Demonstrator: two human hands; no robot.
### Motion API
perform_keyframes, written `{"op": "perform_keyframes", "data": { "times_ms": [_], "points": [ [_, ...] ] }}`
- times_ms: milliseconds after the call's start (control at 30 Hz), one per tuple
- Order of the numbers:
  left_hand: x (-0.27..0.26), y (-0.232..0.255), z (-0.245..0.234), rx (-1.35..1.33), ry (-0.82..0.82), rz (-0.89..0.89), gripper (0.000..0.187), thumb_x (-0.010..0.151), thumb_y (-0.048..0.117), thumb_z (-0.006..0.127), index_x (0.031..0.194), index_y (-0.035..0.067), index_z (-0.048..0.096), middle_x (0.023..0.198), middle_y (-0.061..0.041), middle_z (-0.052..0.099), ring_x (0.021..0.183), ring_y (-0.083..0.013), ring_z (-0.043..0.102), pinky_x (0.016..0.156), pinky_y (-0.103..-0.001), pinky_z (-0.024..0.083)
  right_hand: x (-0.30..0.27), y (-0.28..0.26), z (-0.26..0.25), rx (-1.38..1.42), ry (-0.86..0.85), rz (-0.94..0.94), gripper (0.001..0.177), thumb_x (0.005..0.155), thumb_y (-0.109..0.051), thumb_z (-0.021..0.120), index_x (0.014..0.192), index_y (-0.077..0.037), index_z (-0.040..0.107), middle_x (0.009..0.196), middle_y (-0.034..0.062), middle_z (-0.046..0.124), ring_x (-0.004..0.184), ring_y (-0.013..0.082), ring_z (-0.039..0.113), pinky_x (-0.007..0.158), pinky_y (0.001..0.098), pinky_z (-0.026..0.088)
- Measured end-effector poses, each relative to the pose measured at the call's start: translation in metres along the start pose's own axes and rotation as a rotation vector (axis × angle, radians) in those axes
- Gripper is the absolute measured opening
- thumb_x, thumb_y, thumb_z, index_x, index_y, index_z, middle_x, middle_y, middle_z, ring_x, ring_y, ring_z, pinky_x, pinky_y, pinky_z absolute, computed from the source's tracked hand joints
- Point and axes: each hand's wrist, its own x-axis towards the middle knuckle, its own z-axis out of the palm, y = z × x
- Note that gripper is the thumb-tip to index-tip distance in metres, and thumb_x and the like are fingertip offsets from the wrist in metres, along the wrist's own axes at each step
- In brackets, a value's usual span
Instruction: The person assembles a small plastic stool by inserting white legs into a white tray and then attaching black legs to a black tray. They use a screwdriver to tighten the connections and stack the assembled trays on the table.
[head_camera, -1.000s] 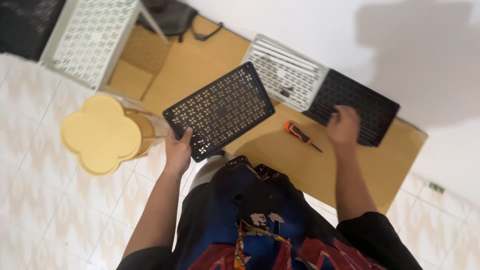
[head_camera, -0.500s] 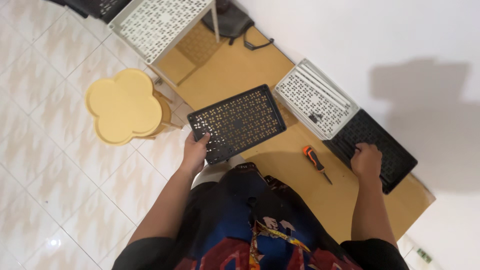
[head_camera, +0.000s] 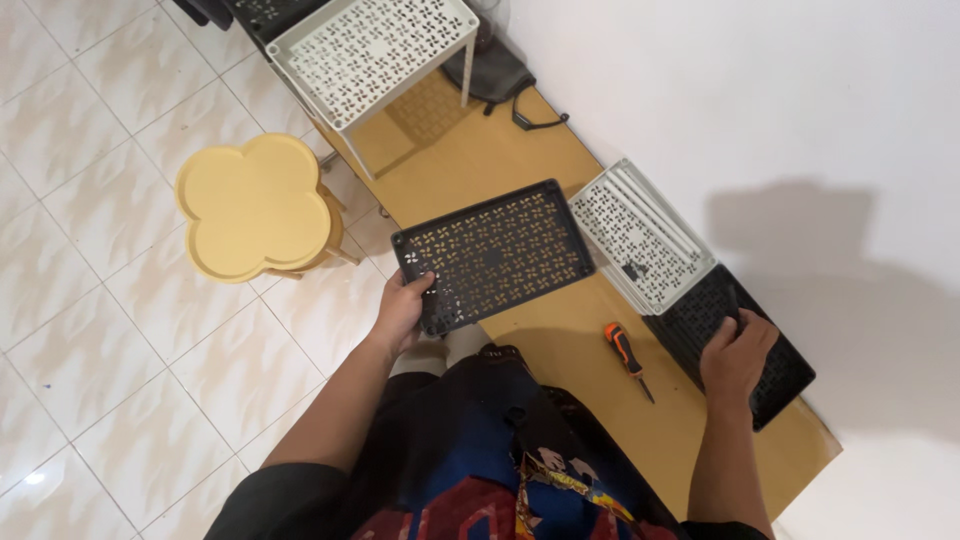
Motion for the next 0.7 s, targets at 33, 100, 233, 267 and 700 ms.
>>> {"op": "perform_keyframes", "data": {
  "times_ms": [33, 100, 233, 267, 700],
  "points": [
    [-0.002, 0.004, 0.001, -0.022, -0.006, -0.016, 0.026, 0.097, 0.007, 0.058, 0.122, 0.000, 0.057, 0.105, -0.013, 0.070, 0.092, -0.0250, 0.070, 0.079, -0.041, 0.060, 0.000, -0.011, 0.001, 0.022, 0.040, -0.051, 0.027, 0.106, -0.009, 0.059, 0.129, 0.005, 0.054, 0.123, 0.0280, 0.055, 0.109, 0.0453, 0.058, 0.092, 0.0504, 0.049],
    [-0.005, 0.013, 0.007, -0.071, -0.050, -0.005, 0.027, 0.096, 0.004, 0.057, 0.123, 0.000, 0.057, 0.105, -0.013, 0.070, 0.090, -0.0258, 0.070, 0.078, -0.042, 0.061, 0.000, -0.032, 0.001, 0.031, 0.083, -0.121, 0.024, 0.106, -0.012, 0.063, 0.123, 0.004, 0.057, 0.111, 0.0258, 0.059, 0.101, 0.0431, 0.061, 0.087, 0.0488, 0.050],
    [-0.013, 0.034, 0.019, -0.157, -0.131, 0.052, 0.035, 0.097, 0.003, 0.055, 0.132, 0.002, 0.052, 0.112, -0.014, 0.067, 0.094, -0.0257, 0.070, 0.079, -0.042, 0.063, -0.003, -0.082, 0.003, 0.275, 0.004, 0.044, 0.020, 0.112, -0.019, 0.059, 0.112, 0.001, 0.061, 0.090, 0.0113, 0.065, 0.080, 0.0248, 0.063, 0.074, 0.0376, 0.052],
    [-0.015, 0.039, 0.021, -0.153, -0.129, 0.051, 0.043, 0.096, 0.003, 0.054, 0.138, 0.006, 0.047, 0.114, -0.015, 0.066, 0.095, -0.0258, 0.070, 0.078, -0.043, 0.063, -0.003, -0.094, 0.003, 0.410, -0.040, 0.146, 0.023, 0.113, -0.021, 0.056, 0.112, 0.001, 0.062, 0.085, 0.0060, 0.065, 0.073, 0.0177, 0.062, 0.070, 0.0336, 0.051],
    [-0.035, 0.060, 0.024, 0.082, -0.152, -0.080, 0.088, 0.094, 0.009, 0.048, 0.162, 0.035, -0.003, 0.107, -0.020, 0.061, 0.061, -0.0200, 0.059, 0.039, -0.031, 0.039, -0.031, -0.245, 0.004, 0.398, -0.679, -0.023, 0.075, 0.081, -0.029, 0.083, 0.146, -0.008, 0.052, 0.075, 0.0014, 0.058, 0.062, 0.0099, 0.054, 0.054, 0.0268, 0.051]
  ]
}}
